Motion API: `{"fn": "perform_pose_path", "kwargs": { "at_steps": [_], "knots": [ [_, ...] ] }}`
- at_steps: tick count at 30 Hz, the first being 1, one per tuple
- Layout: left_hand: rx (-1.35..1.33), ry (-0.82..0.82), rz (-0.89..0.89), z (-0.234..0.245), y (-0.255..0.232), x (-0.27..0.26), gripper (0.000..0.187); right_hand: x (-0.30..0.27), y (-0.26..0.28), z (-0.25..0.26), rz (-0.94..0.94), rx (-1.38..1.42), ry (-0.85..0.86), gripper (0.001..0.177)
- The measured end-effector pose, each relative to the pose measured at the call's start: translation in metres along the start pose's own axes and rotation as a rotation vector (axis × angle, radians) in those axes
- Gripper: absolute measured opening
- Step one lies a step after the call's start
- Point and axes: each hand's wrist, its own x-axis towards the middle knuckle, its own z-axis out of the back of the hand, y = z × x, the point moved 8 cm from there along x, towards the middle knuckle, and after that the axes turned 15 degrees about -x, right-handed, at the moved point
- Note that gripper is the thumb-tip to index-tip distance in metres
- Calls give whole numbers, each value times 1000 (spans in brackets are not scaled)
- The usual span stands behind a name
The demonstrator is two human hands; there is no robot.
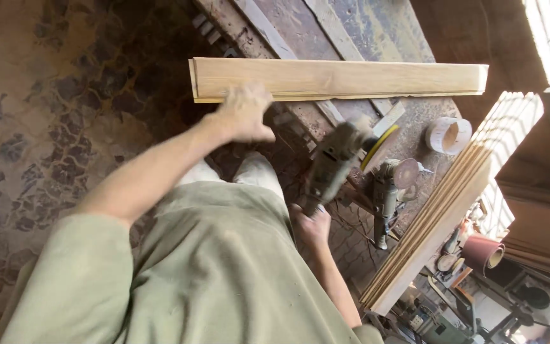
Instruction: Sanding a wooden board using an angle grinder and applying a liquid substance.
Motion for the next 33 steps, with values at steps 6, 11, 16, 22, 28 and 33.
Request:
{"fn": "perform_pose_path", "kwargs": {
  "at_steps": [6,11,16,22,28,33],
  "knots": [
    [618,-69,232,14,134,60,105,-22,-123,3,-394,-164,-21,20],
    [659,-129,208,12,131,30,71,18,-133,-9,-474,-53,5,28],
    [595,-39,531,26,165,-80,92,83,-135,-2,-561,-44,-62,31],
    [248,32,885,18,151,-91,81,150,-162,-12,-583,-235,-102,52],
    [-9,-260,803,-12,143,66,78,154,-173,-18,-615,-364,-62,74],
    [-17,-334,702,16,133,67,61,157,-171,-15,-565,-378,49,87]
  ]
}}
